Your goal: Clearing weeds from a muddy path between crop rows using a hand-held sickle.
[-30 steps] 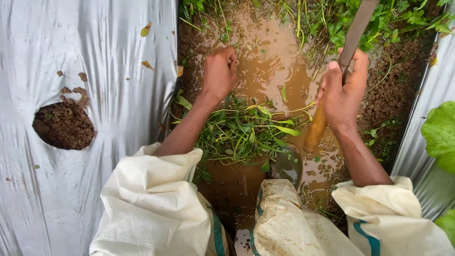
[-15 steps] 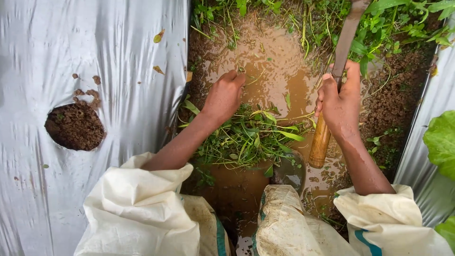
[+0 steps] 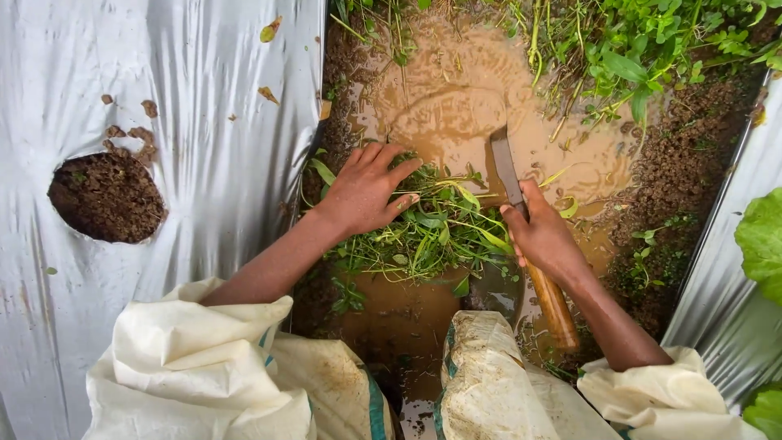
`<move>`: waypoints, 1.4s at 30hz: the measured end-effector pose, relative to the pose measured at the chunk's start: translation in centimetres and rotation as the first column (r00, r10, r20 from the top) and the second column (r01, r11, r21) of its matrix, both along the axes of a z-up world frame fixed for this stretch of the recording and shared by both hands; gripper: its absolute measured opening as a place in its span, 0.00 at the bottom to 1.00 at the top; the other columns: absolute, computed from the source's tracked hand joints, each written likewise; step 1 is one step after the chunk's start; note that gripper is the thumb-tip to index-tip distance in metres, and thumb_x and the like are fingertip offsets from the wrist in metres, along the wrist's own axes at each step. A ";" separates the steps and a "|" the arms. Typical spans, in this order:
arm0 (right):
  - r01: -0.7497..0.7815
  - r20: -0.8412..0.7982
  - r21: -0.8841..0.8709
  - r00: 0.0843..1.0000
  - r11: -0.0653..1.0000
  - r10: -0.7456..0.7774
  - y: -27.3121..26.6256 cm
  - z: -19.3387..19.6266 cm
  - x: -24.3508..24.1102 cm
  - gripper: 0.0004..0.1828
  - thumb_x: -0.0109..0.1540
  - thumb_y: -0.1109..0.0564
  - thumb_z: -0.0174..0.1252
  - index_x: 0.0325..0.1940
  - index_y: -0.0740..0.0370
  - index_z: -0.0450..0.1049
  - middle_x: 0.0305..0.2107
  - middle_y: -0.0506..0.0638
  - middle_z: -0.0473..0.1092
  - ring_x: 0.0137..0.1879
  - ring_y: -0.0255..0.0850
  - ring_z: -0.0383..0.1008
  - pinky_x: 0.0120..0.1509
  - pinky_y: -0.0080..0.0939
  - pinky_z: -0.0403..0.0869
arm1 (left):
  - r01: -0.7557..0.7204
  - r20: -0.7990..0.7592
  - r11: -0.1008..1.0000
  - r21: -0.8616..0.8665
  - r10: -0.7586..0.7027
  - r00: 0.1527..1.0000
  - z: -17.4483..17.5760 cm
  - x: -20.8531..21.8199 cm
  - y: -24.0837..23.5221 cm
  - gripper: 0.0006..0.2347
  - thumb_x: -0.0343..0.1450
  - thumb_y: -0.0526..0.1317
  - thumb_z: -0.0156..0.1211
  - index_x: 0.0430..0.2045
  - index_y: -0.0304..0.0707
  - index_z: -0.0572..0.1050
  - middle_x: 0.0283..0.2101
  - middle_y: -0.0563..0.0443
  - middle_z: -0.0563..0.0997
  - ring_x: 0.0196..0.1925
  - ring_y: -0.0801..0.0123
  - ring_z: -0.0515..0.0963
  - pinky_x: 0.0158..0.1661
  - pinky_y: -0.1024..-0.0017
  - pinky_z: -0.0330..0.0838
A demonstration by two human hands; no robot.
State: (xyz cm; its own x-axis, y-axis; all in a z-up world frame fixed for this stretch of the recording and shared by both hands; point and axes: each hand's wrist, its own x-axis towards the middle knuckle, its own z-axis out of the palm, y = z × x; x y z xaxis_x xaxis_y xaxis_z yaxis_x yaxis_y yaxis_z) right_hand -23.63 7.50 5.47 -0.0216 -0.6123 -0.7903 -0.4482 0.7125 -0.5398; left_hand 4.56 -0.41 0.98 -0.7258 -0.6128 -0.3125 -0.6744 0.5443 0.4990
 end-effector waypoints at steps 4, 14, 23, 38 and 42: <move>-0.193 -0.050 -0.001 0.980 0.981 0.193 1.8 2.4 0.2 0.15 0.71 0.59 0.43 0.62 0.64 0.63 0.25 0.59 0.68 0.28 0.48 0.71 0.37 0.54 0.76 | 0.017 0.020 0.999 0.038 -0.018 1.000 -0.1 0.0 1.1 0.22 0.77 0.45 0.55 0.67 0.40 0.65 0.63 0.34 0.66 0.66 0.44 0.65 0.61 0.49 0.60; -0.296 -0.080 0.236 0.943 0.925 0.322 8.1 -1.1 -2.0 0.13 0.69 0.59 0.46 0.59 0.57 0.61 0.32 0.70 0.75 0.33 0.53 0.77 0.35 0.50 0.79 | 0.098 0.067 0.987 0.124 -0.107 0.992 -2.9 -0.4 5.3 0.19 0.75 0.44 0.52 0.58 0.33 0.71 0.52 0.33 0.76 0.60 0.43 0.76 0.60 0.50 0.69; -0.242 -0.012 0.344 0.965 0.907 0.261 5.6 1.0 -2.8 0.22 0.70 0.58 0.46 0.69 0.60 0.58 0.31 0.69 0.75 0.25 0.47 0.72 0.33 0.48 0.79 | 0.076 0.021 0.987 0.144 -0.080 0.997 -2.5 -0.7 6.5 0.19 0.71 0.43 0.60 0.53 0.30 0.75 0.46 0.34 0.77 0.52 0.42 0.79 0.53 0.51 0.73; -0.294 -0.160 0.365 0.915 0.883 0.371 8.0 5.8 -0.5 0.22 0.72 0.56 0.46 0.70 0.56 0.52 0.30 0.64 0.71 0.27 0.56 0.69 0.30 0.59 0.65 | -0.231 0.139 0.973 -0.011 0.230 0.963 -3.8 -3.3 16.5 0.23 0.73 0.51 0.59 0.57 0.34 0.67 0.55 0.39 0.69 0.58 0.46 0.67 0.59 0.45 0.62; -0.406 -0.164 0.371 0.856 0.835 0.490 10.0 8.6 0.7 0.28 0.70 0.57 0.48 0.74 0.55 0.50 0.31 0.67 0.72 0.27 0.61 0.70 0.32 0.63 0.67 | -0.265 0.160 0.959 0.099 0.248 0.956 -0.4 -2.2 20.8 0.27 0.72 0.47 0.61 0.65 0.35 0.63 0.55 0.42 0.70 0.58 0.51 0.69 0.62 0.48 0.63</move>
